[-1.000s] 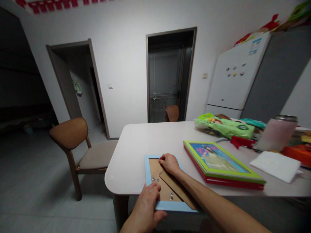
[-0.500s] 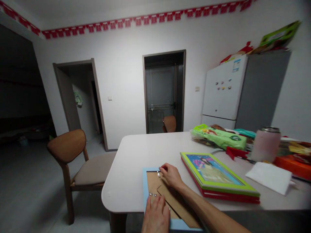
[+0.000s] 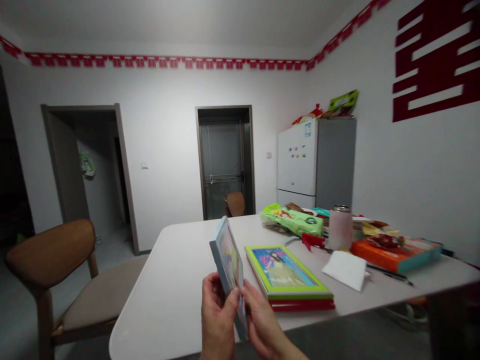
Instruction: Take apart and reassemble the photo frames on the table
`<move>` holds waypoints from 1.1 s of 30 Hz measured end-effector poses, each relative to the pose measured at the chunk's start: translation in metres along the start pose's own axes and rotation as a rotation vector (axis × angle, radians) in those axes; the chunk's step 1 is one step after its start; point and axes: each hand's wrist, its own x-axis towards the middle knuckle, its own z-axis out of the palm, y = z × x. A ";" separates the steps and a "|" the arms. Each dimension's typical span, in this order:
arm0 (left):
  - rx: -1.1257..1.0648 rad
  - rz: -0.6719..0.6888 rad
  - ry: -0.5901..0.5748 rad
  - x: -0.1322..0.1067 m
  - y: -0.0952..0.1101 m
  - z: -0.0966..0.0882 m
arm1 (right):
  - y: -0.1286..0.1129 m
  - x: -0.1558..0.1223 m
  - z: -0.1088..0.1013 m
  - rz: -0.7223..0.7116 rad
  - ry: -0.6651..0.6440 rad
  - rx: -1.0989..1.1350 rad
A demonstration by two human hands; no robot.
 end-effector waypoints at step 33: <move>0.660 -0.291 -0.023 0.079 -0.094 -0.059 | -0.004 0.130 -0.078 0.058 0.062 -1.055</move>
